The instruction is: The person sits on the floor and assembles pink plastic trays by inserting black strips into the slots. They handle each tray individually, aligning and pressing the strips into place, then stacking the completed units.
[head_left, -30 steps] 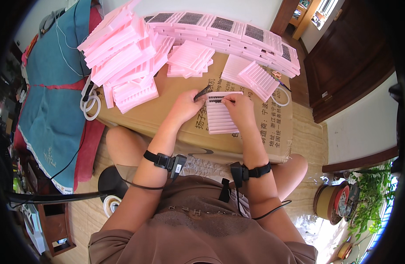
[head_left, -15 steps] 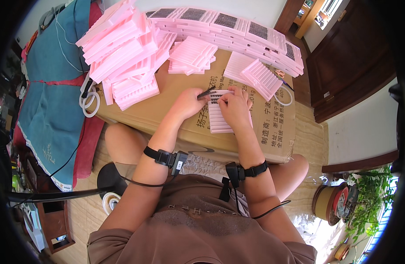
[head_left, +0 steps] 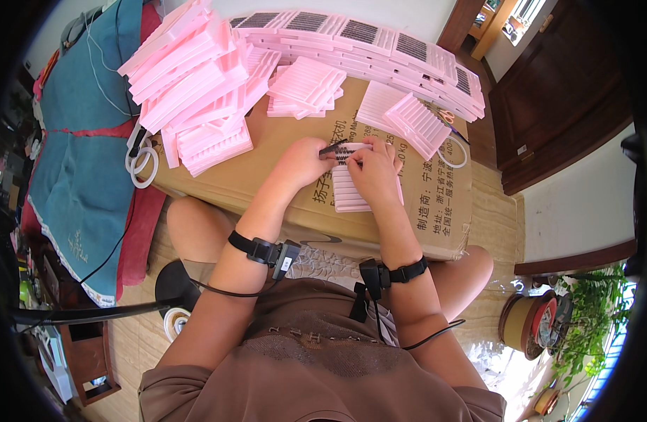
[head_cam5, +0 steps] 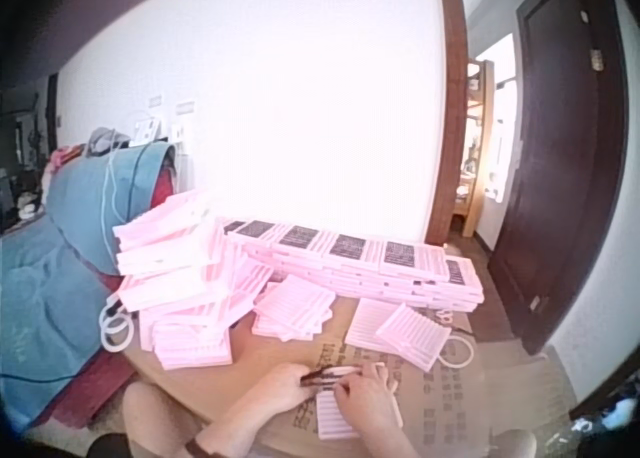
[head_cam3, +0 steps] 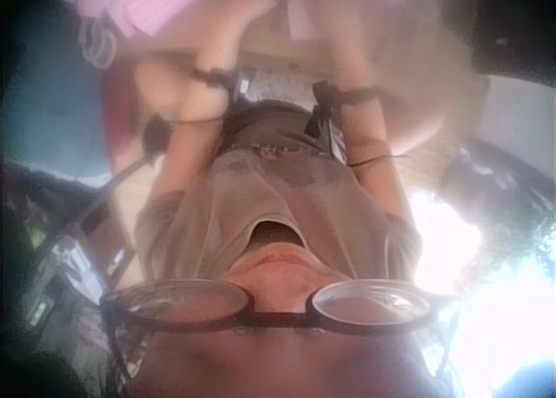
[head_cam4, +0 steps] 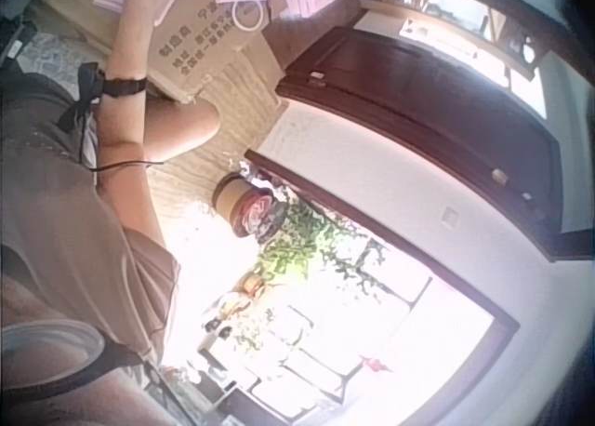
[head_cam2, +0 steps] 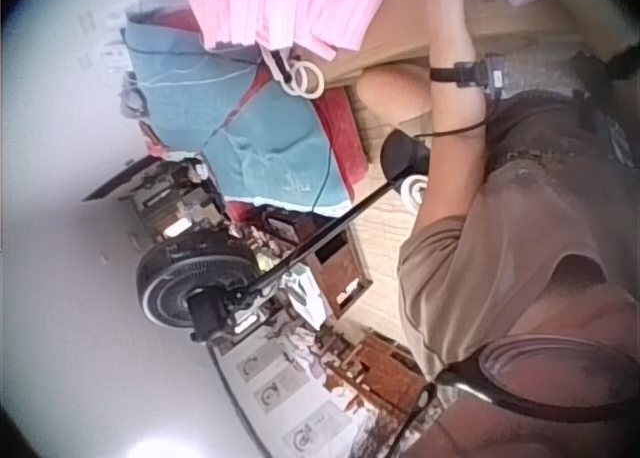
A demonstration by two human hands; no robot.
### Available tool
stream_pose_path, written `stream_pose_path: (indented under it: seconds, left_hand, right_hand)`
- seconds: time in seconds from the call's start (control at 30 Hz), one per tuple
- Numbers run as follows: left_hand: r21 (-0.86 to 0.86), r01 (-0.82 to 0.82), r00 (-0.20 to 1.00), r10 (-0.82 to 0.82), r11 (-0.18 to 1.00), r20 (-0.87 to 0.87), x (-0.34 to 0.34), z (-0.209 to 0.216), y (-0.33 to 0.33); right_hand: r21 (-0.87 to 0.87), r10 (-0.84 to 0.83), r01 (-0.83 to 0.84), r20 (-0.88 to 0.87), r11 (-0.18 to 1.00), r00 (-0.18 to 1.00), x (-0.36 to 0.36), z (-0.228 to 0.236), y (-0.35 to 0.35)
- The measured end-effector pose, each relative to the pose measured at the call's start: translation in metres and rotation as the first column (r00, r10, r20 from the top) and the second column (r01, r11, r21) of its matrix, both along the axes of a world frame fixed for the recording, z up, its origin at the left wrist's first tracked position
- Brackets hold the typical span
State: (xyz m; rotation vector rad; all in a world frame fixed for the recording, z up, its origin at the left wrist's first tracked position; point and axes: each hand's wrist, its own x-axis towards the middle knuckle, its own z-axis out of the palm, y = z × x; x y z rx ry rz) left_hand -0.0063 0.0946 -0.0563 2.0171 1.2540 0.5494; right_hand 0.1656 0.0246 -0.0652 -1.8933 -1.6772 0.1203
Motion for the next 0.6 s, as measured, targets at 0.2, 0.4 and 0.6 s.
stream_pose_path:
  seconds: [0.2,0.4,0.6]
  left_hand:
    - [0.177,0.022,0.996,-0.006,0.984,-0.09,0.007,0.002,0.001]
    - [0.185,0.0,0.995,0.019,0.983,-0.098,0.01,0.0,0.004]
    - [0.128,-0.027,0.996,0.037,0.991,-0.077,0.01,-0.002,0.007]
  right_hand:
    - [-0.003,0.0,0.0,0.005,1.0,1.0,0.0,-0.002,0.0]
    - [-0.045,0.017,-0.017,-0.002,0.999,1.0,0.002,0.004,-0.002]
    - [-0.159,-0.041,0.036,-0.024,0.987,0.999,0.027,0.015,-0.013]
